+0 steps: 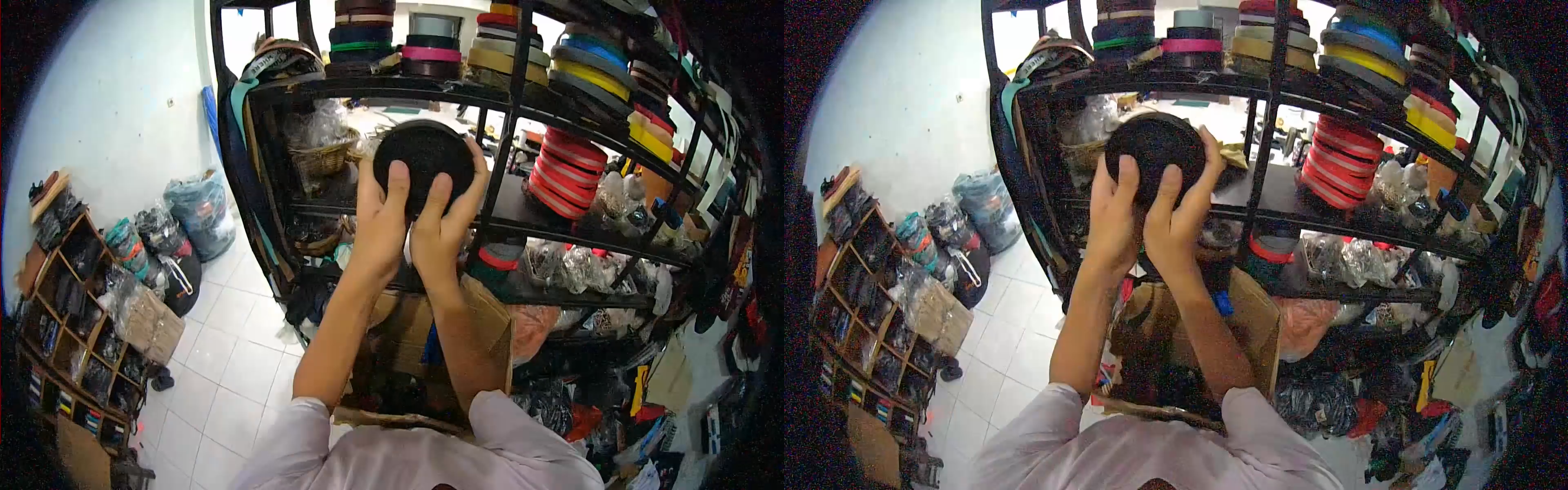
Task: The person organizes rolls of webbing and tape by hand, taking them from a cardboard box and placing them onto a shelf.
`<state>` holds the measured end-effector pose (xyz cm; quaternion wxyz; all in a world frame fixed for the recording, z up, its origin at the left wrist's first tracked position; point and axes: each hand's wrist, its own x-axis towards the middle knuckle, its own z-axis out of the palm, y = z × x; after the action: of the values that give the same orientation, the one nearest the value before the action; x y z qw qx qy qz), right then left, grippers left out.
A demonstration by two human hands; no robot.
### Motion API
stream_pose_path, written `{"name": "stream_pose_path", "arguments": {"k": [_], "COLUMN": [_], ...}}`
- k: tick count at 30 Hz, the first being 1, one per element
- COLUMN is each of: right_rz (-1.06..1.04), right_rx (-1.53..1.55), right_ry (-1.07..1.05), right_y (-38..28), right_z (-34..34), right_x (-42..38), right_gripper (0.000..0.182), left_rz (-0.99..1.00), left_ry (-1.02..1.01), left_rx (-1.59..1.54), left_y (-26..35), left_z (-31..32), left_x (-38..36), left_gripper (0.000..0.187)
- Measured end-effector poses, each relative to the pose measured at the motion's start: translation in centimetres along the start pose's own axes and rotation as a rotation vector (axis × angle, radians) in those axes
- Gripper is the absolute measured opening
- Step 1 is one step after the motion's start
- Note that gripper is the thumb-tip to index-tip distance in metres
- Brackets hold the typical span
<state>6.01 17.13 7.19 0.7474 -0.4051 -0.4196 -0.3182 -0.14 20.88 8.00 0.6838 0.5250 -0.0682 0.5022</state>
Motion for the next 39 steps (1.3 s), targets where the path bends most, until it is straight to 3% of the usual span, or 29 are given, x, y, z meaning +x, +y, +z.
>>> {"name": "stream_pose_path", "arguments": {"k": [2,4,5,7,8,9,10,11,12,14,16,17,18,20,22,24,26,28,30,32,34,38,39], "right_rz": [0.104,0.066,-0.030,-0.100,-0.168,0.096,-0.032,-0.007,0.017,-0.078,0.097,0.087,0.256,0.058,0.153,0.105,0.082,0.133,0.153,0.167,0.231,0.221,0.180], "right_rx": [0.073,0.048,0.022,0.015,0.007,0.192,0.037,0.099,0.162,-0.045,0.121,0.046,0.152,0.081,0.028,0.017,-0.066,-0.054,0.002,0.031,0.106,0.086,0.089], "right_ry": [-0.097,-0.414,-0.572,-0.558,-0.550,-0.462,-0.302,-0.264,-0.223,0.081,-0.077,-0.343,-0.614,-0.753,-0.459,-0.230,-0.119,-0.157,-0.497,-0.734,-0.727,-0.755,-0.778], "right_y": [-0.7,-0.2,0.2,0.5,0.2,-1.0,-0.3,-0.2,-0.7,0.0,-0.1,1.0,-0.3,1.3,0.8,1.7,1.8,1.6,2.1,1.4,1.6,2.3,2.7], "right_z": [-1.2,-3.2,-3.6,-1.9,-1.2,-0.2,0.9,1.5,2.2,2.2,-0.4,-2.0,-2.6,-1.4,0.1,1.1,1.3,0.3,-1.8,-2.1,-1.3,-1.2,-1.2], "right_x": [1.3,3.9,5.2,6.5,6.6,6.3,6.3,5.4,4.6,3.0,3.0,4.2,4.9,5.2,4.2,2.8,0.4,0.1,2.4,4.1,4.4,4.3,4.2], "right_gripper": [0.046,0.043,0.040,0.041,0.042,0.042,0.041,0.040,0.040,0.037,0.035,0.034,0.032,0.032,0.031,0.029,0.025,0.024,0.022,0.021,0.021,0.021,0.021], "left_rz": [-0.053,-0.160,-0.092,0.073,0.069,0.011,-0.050,-0.028,-0.066,0.103,0.071,-0.031,-0.145,-0.035,-0.164,-0.179,-0.217,-0.253,-0.445,-0.354,-0.110,-0.359,-0.150], "left_ry": [-0.176,-0.343,-0.364,-0.490,-0.490,-0.330,-0.163,-0.152,-0.039,0.044,-0.233,-0.286,-0.340,-0.441,-0.320,-0.026,0.055,0.090,-0.117,-0.213,-0.160,-0.116,-0.136], "left_rx": [0.153,0.407,0.445,0.564,0.559,0.248,-0.057,-0.265,-0.177,0.102,0.381,0.369,0.357,0.490,0.214,-0.061,-0.164,-0.113,0.099,0.268,0.327,0.408,0.460], "left_y": [1.4,4.1,4.8,6.1,5.8,5.2,4.5,3.7,3.0,0.3,0.2,1.1,2.2,4.1,3.2,0.6,-1.0,-1.5,-0.9,-0.3,-0.1,0.8,0.7], "left_z": [-0.7,-3.3,-3.6,-3.3,-3.0,-2.2,-1.6,-1.2,-0.8,-0.1,-2.5,-4.0,-5.1,-5.3,-5.3,-3.8,-3.6,-3.7,-7.2,-8.5,-7.7,-7.9,-7.6], "left_x": [0.5,3.0,3.6,4.9,5.1,5.1,4.9,4.8,4.1,2.3,1.2,1.8,2.5,3.5,3.5,1.7,0.7,-0.3,0.5,1.1,0.7,0.5,1.1], "left_gripper": [0.051,0.056,0.056,0.048,0.048,0.044,0.040,0.037,0.042,0.047,0.052,0.052,0.052,0.048,0.043,0.042,0.044,0.041,0.047,0.053,0.054,0.051,0.049]}}
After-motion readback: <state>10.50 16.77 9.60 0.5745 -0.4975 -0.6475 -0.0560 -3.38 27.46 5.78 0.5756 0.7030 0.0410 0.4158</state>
